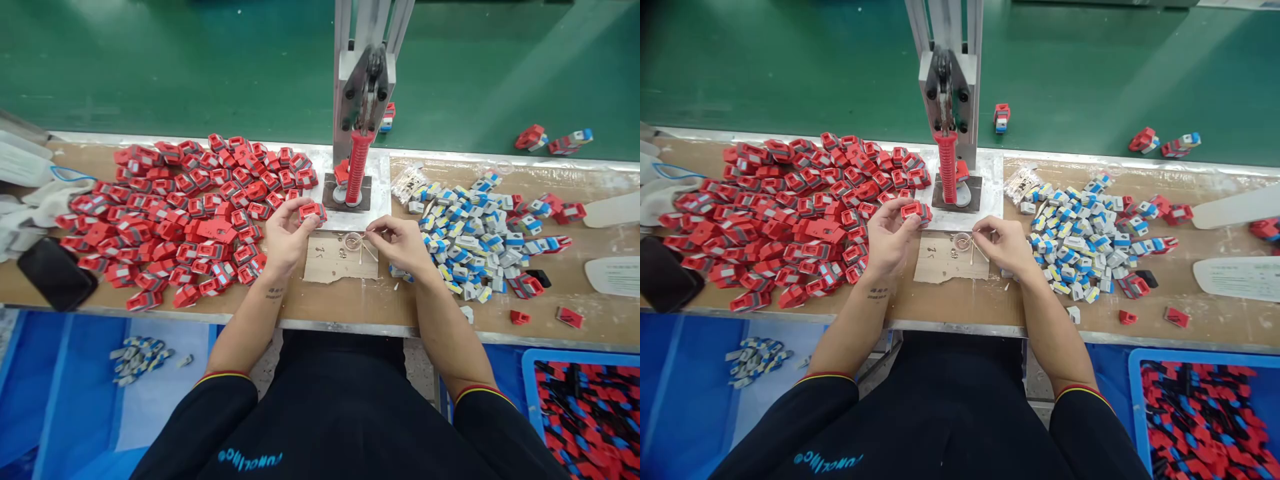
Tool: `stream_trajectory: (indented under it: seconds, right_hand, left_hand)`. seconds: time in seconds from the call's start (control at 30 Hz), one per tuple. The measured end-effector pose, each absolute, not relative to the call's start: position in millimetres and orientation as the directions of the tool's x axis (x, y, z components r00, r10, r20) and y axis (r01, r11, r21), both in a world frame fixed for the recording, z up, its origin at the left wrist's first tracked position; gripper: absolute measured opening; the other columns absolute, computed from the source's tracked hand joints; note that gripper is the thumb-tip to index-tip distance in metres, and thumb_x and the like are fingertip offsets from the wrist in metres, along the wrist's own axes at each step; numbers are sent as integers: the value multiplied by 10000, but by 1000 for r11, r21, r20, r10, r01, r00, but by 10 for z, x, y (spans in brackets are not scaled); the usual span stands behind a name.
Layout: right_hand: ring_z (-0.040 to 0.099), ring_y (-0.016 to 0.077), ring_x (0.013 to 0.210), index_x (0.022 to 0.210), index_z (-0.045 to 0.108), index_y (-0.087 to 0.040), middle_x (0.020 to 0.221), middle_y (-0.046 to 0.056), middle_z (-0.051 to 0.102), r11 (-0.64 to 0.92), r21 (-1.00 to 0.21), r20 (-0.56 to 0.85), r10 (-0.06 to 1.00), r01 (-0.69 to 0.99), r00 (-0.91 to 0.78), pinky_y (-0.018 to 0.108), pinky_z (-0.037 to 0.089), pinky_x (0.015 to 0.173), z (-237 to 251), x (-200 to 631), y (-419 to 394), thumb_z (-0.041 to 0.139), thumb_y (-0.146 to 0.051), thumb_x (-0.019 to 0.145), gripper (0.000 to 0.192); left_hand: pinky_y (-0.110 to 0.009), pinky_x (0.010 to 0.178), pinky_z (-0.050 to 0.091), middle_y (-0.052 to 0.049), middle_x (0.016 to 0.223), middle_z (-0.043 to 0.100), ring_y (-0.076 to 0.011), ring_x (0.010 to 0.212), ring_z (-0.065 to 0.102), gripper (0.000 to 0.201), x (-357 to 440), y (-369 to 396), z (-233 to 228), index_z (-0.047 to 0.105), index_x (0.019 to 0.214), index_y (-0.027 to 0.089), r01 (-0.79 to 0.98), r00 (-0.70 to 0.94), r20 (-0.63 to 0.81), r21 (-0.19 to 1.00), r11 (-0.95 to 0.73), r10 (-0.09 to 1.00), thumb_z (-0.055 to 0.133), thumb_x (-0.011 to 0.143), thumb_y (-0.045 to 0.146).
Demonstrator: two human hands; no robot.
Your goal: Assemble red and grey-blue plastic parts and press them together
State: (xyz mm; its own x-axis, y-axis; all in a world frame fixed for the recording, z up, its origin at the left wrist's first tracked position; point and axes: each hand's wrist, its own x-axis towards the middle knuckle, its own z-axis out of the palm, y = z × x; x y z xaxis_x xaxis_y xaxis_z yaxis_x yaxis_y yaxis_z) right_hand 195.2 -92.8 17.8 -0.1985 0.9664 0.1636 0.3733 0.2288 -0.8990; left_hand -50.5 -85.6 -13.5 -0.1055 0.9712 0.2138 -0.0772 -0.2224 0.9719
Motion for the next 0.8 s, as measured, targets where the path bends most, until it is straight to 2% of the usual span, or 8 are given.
stream_trajectory:
  seconds: [0.1, 0.17, 0.3, 0.43, 0.57, 0.8]
  right_hand:
    - [430, 82, 491, 787, 753, -207, 629, -27, 679, 206, -902, 151, 974, 381, -169, 263, 339, 499, 175, 1956, -921, 703, -309, 821, 119]
    - [472, 92, 501, 784, 753, -214, 647, -21, 701, 203, -911, 160, 976, 358, -146, 266, 373, 501, 203, 1965, -930, 724, -311, 814, 106]
    - [649, 157, 630, 787, 748, -250, 731, 5, 748, 270, -942, 280, 960, 200, 23, 308, 528, 585, 291, 1977, -983, 801, -366, 820, 131]
    - [690, 186, 669, 814, 734, -277, 750, 17, 731, 371, -927, 373, 910, 42, 182, 340, 573, 597, 325, 1922, -1063, 862, -528, 808, 282]
    - [696, 200, 669, 798, 706, -276, 732, 22, 709, 355, -934, 356, 917, 36, 178, 373, 602, 624, 314, 1801, -1122, 851, -625, 794, 377]
    - [712, 201, 689, 779, 716, -266, 734, 32, 737, 310, -947, 318, 942, 80, 109, 369, 619, 644, 314, 1705, -1143, 826, -647, 806, 397]
  left_hand:
    - [-360, 904, 682, -80, 1182, 789, -209, 1024, 790, 521, -512, -861, -126, 739, 1150, 245, -53, -92, 199, 978, -204, 976, 914, 763, 547]
    - [-380, 921, 685, -93, 1208, 796, -227, 1027, 800, 535, -501, -888, -95, 757, 1158, 235, -54, -66, 191, 979, -195, 979, 939, 737, 509]
    - [-353, 858, 696, -90, 1153, 815, -217, 946, 816, 510, -410, -989, -1, 764, 1154, 203, -2, -11, 209, 978, -209, 978, 941, 738, 438]
    - [-309, 822, 688, -82, 1051, 828, -201, 905, 813, 467, -290, -1108, 80, 766, 1098, 174, 149, 49, 274, 949, -279, 960, 928, 749, 439]
    - [-292, 823, 671, -90, 989, 835, -191, 864, 807, 375, -225, -1178, 124, 773, 1033, 167, 233, 136, 322, 909, -346, 937, 903, 788, 420]
    - [-279, 797, 668, -75, 949, 837, -187, 834, 807, 359, -208, -1185, 128, 777, 1017, 173, 214, 148, 338, 907, -363, 930, 907, 785, 414]
